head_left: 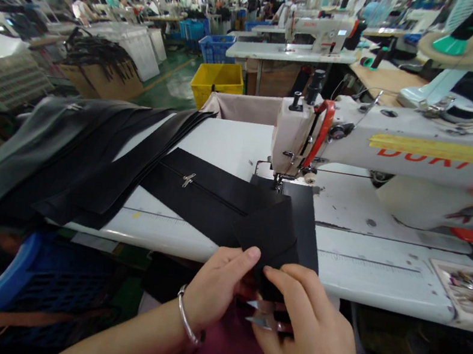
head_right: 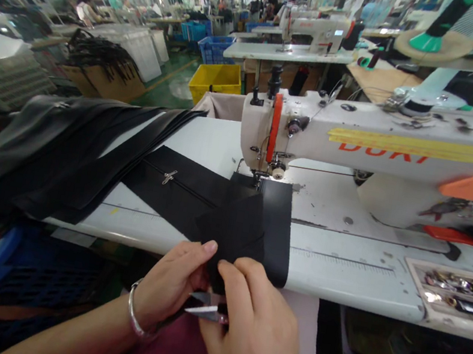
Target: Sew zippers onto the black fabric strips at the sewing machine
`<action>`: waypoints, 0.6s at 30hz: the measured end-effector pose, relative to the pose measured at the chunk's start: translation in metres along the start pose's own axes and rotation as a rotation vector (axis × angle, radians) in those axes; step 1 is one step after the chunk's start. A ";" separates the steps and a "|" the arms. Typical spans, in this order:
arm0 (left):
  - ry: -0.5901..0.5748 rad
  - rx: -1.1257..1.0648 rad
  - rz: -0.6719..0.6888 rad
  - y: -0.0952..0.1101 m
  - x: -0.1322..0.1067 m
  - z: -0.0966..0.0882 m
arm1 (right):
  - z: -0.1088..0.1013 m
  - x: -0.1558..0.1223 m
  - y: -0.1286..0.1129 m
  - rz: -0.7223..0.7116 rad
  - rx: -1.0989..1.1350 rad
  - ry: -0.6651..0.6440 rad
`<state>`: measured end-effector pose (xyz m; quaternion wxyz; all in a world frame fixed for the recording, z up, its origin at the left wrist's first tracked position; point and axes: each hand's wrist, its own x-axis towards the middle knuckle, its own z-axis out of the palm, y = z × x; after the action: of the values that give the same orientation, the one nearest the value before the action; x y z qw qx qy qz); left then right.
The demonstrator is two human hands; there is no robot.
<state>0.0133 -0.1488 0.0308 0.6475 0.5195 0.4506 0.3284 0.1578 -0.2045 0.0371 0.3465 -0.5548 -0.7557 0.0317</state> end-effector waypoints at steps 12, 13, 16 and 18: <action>0.013 0.168 0.145 0.002 -0.005 0.009 | -0.020 0.001 0.014 0.231 0.446 0.038; -0.030 0.086 0.128 0.002 -0.006 0.010 | -0.022 0.001 0.016 0.297 0.499 0.039; -0.074 -0.027 0.131 0.002 -0.006 0.012 | -0.025 0.003 0.022 0.399 0.607 0.033; -0.059 -0.004 0.148 0.004 -0.005 0.011 | -0.026 0.003 0.023 0.398 0.636 0.030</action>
<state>0.0223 -0.1564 0.0368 0.6354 0.5595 0.3911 0.3611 0.1908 -0.2017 0.0485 0.4996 -0.5560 -0.5803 0.3235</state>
